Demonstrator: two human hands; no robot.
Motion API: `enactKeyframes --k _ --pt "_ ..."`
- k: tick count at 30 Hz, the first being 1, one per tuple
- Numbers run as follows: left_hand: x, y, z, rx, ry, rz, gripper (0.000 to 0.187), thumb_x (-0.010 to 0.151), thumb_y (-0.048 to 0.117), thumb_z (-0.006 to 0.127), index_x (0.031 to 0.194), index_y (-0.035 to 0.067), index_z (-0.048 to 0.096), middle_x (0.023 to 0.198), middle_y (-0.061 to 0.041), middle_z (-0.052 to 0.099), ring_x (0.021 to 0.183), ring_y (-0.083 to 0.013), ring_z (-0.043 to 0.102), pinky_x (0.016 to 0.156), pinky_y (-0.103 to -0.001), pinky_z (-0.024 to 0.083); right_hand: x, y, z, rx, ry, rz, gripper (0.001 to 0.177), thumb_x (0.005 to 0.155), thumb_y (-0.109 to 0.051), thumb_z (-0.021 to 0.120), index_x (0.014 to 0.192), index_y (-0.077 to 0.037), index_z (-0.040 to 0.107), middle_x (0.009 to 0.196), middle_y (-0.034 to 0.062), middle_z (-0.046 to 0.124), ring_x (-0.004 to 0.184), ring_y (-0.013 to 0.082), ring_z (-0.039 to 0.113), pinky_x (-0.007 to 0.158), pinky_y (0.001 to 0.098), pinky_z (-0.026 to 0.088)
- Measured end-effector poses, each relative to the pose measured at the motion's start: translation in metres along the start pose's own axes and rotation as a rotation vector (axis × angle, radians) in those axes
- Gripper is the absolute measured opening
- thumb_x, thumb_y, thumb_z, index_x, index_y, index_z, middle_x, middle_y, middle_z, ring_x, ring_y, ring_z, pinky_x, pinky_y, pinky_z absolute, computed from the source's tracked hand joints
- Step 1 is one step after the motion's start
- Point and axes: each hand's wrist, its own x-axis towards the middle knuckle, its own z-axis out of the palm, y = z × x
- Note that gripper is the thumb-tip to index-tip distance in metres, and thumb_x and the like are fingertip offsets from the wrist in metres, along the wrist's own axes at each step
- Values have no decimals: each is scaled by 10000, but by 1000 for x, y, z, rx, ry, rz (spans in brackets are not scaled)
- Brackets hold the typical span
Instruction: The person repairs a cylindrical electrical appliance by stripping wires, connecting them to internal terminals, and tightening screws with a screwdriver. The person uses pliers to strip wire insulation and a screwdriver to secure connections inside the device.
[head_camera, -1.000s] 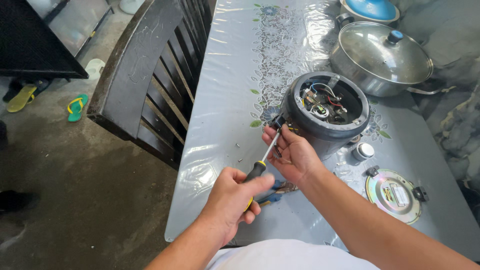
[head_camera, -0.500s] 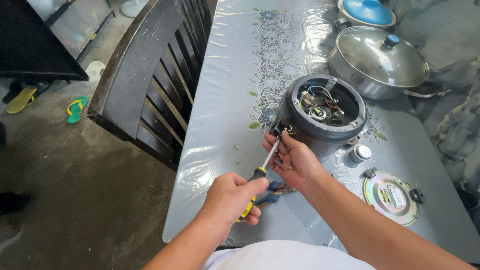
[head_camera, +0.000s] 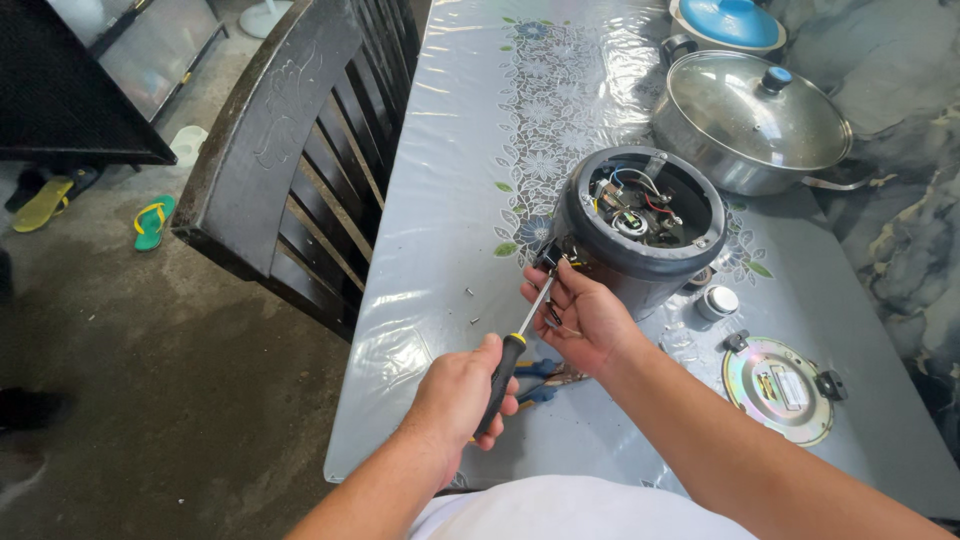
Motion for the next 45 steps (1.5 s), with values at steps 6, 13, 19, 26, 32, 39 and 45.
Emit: enactKeyframes --k 6,13,19,26,32,39,45 --pt "-1 1 3 109 70 23 456 826 437 760 915 24 588 683 -96 635 494 -187 619 442 -345 508 1 1 -2 4 14 1 254 1039 -353 499 1147 -148 602 1143 -7 743 1101 160 657 832 315 453" --pt "-5 4 6 65 65 7 501 882 514 686 912 33 549 655 -57 538 477 -166 546 409 -345 419 13 7 -11 25 -59 -14 331 1048 -400 515 1109 -108 657 1078 -27 722 850 102 560 753 289 445" --pt "0 1 4 6 22 -10 479 877 486 612 898 8 636 672 -58 609 474 -152 564 409 -319 465 14 11 -9 -27 3 -72 278 1041 -414 528 1057 -148 607 1094 -29 746 812 96 518 709 271 425" --pt "-1 0 6 60 57 70 439 852 408 798 927 48 558 720 -85 614 499 -171 588 439 -353 475 9 11 2 -13 23 -89 271 1054 -388 445 1025 -153 576 1103 23 760 793 120 528 740 288 430" --pt "-1 2 4 -87 10 -3 502 877 501 584 861 4 655 672 -77 623 441 -160 552 389 -329 438 9 20 -4 28 5 -123 223 1056 -338 464 1105 -165 597 1060 -4 734 796 119 514 801 317 460" --pt "3 0 1 65 1 59 463 902 431 658 796 -19 643 677 -73 623 481 -165 618 433 -338 507 7 23 -14 4 -36 -161 160 1041 -288 506 1091 -174 608 974 -27 676 809 108 550 811 341 476" --pt "4 -4 1 38 -32 69 606 952 569 604 777 -1 492 619 -90 499 438 -186 528 390 -342 409 6 22 -8 71 26 -134 245 1011 -386 582 1031 -152 652 871 -17 617 755 120 514 773 352 484"
